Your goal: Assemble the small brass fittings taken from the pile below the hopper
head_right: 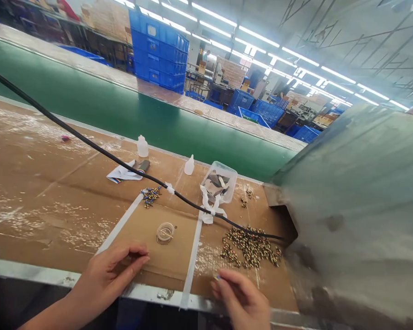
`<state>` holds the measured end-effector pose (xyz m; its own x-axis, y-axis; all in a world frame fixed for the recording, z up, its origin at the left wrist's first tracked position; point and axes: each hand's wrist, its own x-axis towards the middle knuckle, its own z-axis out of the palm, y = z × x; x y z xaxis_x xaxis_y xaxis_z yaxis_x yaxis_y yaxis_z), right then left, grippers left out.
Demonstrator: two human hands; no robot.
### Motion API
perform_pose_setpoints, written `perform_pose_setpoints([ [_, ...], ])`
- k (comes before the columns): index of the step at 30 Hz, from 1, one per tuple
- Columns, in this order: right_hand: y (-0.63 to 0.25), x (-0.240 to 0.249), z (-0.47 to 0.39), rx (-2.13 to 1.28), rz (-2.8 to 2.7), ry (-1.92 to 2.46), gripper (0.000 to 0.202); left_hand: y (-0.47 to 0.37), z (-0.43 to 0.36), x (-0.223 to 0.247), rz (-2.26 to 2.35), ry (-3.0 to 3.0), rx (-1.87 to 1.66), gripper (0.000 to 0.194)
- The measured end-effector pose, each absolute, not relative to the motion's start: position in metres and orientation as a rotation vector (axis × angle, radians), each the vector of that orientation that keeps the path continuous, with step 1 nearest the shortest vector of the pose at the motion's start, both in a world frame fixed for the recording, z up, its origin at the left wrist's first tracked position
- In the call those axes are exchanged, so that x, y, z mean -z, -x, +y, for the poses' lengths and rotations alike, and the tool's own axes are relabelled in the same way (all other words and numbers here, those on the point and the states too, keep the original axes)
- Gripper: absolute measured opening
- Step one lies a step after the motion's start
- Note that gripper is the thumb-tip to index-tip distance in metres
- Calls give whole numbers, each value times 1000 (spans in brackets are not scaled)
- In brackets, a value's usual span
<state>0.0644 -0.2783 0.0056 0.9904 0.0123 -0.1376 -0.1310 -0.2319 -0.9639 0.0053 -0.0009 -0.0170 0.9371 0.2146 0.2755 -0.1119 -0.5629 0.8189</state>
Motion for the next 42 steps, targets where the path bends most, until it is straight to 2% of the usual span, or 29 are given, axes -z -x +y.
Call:
perform_pose_setpoints([
  [3,-67,3,-222,-362,-55,1613,27,0,-10,23,85,-2090,-411,11],
  [8,-61,8,-174,-432,-159,1585,22,4,-12,30,119,-2051,-409,14],
  [15,-58,12,-172,-479,-162,1566,20,-1,-15,27,4,-2135,-597,20],
  [20,-57,8,-170,-422,-294,1618,13,-3,-14,24,-39,-2157,-538,19],
  [28,-57,5,-168,-391,-361,1729,14,-1,-14,26,-132,-2157,-564,26],
  [33,-54,4,-170,-310,-484,1870,23,-1,-15,26,-122,-2190,-551,18],
  [37,-53,2,-169,-196,-605,1966,29,-2,-15,26,-99,-2171,-604,22],
  [42,-54,1,-163,-283,-513,1850,18,-5,-12,25,-113,-2089,-581,27],
])
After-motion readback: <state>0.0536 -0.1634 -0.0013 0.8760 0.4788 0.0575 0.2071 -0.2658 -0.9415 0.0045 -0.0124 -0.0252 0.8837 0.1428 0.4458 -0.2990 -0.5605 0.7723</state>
